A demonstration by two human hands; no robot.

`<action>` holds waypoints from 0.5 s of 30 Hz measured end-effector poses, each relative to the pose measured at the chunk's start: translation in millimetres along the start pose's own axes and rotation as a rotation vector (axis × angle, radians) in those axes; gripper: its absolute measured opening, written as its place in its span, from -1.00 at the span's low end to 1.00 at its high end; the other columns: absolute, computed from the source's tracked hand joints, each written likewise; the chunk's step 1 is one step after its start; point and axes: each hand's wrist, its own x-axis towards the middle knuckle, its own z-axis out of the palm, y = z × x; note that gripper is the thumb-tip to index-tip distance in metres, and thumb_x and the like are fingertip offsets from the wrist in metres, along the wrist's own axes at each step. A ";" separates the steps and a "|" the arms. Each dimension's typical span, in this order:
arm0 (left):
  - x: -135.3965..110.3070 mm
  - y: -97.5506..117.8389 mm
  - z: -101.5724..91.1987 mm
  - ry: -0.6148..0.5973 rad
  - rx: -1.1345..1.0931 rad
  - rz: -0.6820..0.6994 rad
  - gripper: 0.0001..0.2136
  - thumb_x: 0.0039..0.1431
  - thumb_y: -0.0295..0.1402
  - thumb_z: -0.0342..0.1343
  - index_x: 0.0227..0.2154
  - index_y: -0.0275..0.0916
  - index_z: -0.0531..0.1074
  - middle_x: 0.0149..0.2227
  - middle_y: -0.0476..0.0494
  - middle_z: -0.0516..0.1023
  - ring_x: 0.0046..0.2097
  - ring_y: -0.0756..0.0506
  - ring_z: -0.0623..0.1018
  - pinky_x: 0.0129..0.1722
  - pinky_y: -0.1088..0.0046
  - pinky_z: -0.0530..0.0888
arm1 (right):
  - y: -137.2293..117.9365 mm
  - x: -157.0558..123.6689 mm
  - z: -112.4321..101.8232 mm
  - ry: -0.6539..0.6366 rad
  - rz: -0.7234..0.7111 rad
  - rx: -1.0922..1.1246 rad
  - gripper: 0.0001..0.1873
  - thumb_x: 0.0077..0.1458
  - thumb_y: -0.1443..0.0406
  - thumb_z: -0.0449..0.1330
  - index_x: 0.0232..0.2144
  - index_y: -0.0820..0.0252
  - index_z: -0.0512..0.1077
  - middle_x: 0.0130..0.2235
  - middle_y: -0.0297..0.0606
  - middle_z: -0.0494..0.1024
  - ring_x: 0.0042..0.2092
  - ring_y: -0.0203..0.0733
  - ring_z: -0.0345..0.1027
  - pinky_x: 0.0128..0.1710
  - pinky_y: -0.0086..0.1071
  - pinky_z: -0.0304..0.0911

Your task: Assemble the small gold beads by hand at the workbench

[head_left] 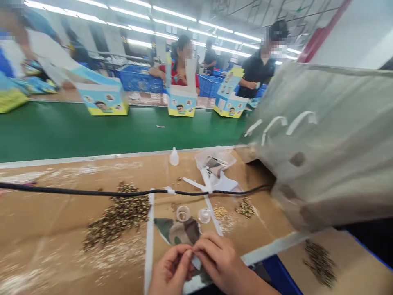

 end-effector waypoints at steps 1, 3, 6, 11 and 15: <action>0.6 -3.0 0.8 0.011 0.007 0.018 -0.62 -0.20 0.04 0.28 -0.52 -0.21 0.57 -0.66 -0.02 0.47 -0.57 -0.03 0.41 -0.56 0.49 0.37 | 2.7 -1.3 0.2 -0.002 -0.027 -0.006 -0.80 0.29 0.32 -0.03 -0.28 0.14 0.39 -0.34 -0.25 0.50 -0.34 -0.25 0.42 -0.33 -0.45 0.29; 3.1 -9.9 1.4 0.029 0.025 0.051 -0.57 -0.22 0.11 0.24 -0.55 -0.22 0.55 -0.67 -0.01 0.42 -0.61 -0.01 0.39 -0.62 0.49 0.35 | 10.2 -3.4 1.3 -0.015 -0.083 -0.003 -0.83 0.28 0.34 -0.01 -0.26 0.12 0.38 -0.35 -0.25 0.50 -0.35 -0.26 0.43 -0.35 -0.46 0.31; 6.1 -19.7 0.7 0.040 0.050 0.084 -0.57 -0.18 0.11 0.22 -0.57 -0.22 0.53 -0.70 0.01 0.37 -0.66 0.01 0.35 -0.66 0.49 0.32 | 21.0 -5.3 3.5 -0.062 -0.157 0.000 -0.83 0.27 0.37 -0.01 -0.22 0.10 0.38 -0.34 -0.24 0.51 -0.35 -0.26 0.45 -0.37 -0.48 0.35; 7.4 -28.6 -0.7 0.010 0.055 0.101 -0.57 -0.13 0.12 0.18 -0.55 -0.20 0.52 -0.71 0.01 0.37 -0.67 0.03 0.31 -0.67 0.50 0.32 | 26.8 -7.2 4.9 -0.093 -0.170 -0.013 -0.82 0.29 0.35 -0.03 -0.25 0.11 0.37 -0.35 -0.23 0.50 -0.35 -0.27 0.46 -0.35 -0.51 0.38; 8.3 -30.3 -1.6 -0.011 0.039 0.100 -0.57 -0.12 0.12 0.17 -0.54 -0.21 0.51 -0.70 0.02 0.36 -0.67 0.04 0.32 -0.67 0.53 0.31 | 25.3 -7.9 7.1 -0.091 -0.138 -0.012 -0.80 0.31 0.32 -0.06 -0.27 0.10 0.36 -0.35 -0.23 0.49 -0.37 -0.27 0.45 -0.38 -0.50 0.37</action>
